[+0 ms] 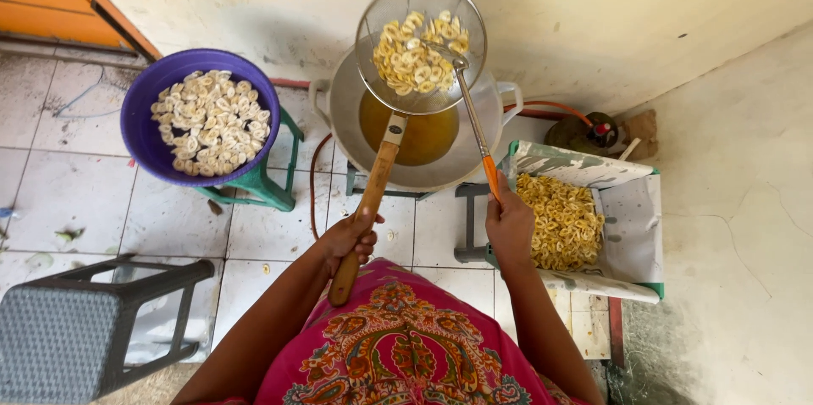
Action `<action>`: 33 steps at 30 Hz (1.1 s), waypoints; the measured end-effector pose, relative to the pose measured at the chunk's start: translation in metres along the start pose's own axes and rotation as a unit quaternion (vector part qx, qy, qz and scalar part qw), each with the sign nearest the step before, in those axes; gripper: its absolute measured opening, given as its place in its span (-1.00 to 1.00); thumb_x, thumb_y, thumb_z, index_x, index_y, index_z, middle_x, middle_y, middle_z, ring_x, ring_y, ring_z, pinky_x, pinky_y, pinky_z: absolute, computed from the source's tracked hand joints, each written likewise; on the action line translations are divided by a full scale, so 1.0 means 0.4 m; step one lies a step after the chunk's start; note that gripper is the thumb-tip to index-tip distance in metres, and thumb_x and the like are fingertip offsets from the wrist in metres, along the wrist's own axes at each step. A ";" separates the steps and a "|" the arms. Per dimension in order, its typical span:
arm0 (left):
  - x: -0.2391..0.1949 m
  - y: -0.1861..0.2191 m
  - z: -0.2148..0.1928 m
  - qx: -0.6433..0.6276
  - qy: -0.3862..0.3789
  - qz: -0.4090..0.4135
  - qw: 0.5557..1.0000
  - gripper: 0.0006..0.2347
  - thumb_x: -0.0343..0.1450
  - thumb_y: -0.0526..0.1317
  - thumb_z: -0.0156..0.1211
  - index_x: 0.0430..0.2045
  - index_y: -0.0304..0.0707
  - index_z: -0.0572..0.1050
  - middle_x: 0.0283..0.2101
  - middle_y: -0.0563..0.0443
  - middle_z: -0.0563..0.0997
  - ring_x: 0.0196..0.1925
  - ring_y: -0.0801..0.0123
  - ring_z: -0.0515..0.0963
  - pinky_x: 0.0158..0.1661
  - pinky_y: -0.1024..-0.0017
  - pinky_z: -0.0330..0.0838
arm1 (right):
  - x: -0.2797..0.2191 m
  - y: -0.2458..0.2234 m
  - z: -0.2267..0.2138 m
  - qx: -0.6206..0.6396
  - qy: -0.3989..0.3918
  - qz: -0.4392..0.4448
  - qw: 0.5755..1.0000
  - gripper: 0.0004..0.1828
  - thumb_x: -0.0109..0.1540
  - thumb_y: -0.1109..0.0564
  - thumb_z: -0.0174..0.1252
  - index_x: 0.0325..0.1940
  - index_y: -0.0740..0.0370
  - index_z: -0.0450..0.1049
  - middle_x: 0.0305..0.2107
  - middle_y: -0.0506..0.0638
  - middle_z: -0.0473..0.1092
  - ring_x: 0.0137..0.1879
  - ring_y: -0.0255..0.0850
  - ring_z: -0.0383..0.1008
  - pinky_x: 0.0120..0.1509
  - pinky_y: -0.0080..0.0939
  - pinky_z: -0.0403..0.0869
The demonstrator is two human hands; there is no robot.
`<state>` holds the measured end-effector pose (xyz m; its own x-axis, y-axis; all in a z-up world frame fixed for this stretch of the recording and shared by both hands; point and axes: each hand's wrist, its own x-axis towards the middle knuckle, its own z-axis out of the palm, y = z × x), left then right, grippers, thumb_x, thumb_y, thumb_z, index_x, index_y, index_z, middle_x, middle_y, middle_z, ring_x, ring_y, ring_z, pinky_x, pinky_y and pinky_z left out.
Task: The person stirs sliced plantains frying in a wok of hot oil using a metal spatula. They then use a large mesh strainer to scoop the cooked plantains out of the oil, drain them, and transfer them into a cardboard box lined with paper.
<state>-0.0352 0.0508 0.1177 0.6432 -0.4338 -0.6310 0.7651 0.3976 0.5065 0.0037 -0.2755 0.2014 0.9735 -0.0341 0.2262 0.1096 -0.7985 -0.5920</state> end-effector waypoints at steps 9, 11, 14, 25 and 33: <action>0.030 -0.075 -0.034 0.058 -0.005 0.042 0.997 -0.58 0.54 0.15 0.04 -0.05 -0.28 0.37 -0.60 0.08 0.25 -0.70 0.48 0.27 -0.67 0.42 0.36 | -0.014 0.050 -0.009 0.126 0.024 0.045 0.991 -0.51 0.37 0.28 0.11 0.42 0.22 0.38 0.00 0.37 0.50 -0.44 -0.22 0.49 -0.43 -0.25 0.38; 0.050 -0.107 -0.046 0.042 -0.014 0.040 0.998 -0.58 0.55 0.16 -0.02 -0.06 -0.26 0.37 -0.61 0.10 0.23 -0.71 0.50 0.26 -0.67 0.44 0.34 | -0.013 0.013 -0.023 0.145 0.026 0.055 0.988 -0.50 0.36 0.30 0.11 0.42 0.23 0.38 0.07 0.39 0.45 -0.17 0.05 0.49 -0.28 -0.10 0.47; 0.093 -0.146 -0.072 0.028 -0.009 0.029 0.999 -0.63 0.56 0.12 -0.03 -0.09 -0.25 0.38 -0.62 0.11 0.22 -0.71 0.50 0.24 -0.67 0.47 0.32 | -0.030 0.039 -0.005 0.159 0.019 0.070 0.985 -0.50 0.36 0.31 0.10 0.42 0.23 0.39 0.10 0.40 0.43 -0.20 -0.01 0.45 -0.29 -0.10 0.46; 0.086 -0.200 -0.041 0.026 0.027 0.021 0.999 -0.64 0.54 0.05 0.10 -0.08 -0.33 0.37 -0.58 0.08 0.26 -0.68 0.48 0.27 -0.66 0.44 0.33 | -0.099 0.152 0.072 0.107 -0.001 0.077 0.991 -0.51 0.35 0.28 0.15 0.39 0.18 0.43 0.03 0.33 0.49 -0.62 -0.29 0.39 -0.55 -0.33 0.30; 0.092 -0.197 0.001 0.010 0.043 0.057 0.997 -0.73 0.57 -0.03 0.03 -0.14 -0.29 0.36 -0.59 0.10 0.22 -0.68 0.48 0.25 -0.66 0.46 0.31 | -0.113 0.198 0.096 0.157 -0.016 0.068 0.985 -0.52 0.36 0.29 0.10 0.40 0.25 0.40 0.14 0.36 0.42 -0.39 -0.17 0.59 -0.39 -0.23 0.48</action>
<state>-0.0718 0.0030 0.0548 0.7219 -0.3156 -0.6158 0.6879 0.4234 0.5895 -0.0237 -0.3141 0.1145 0.9887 -0.1048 0.1070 0.0299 -0.5618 -0.8267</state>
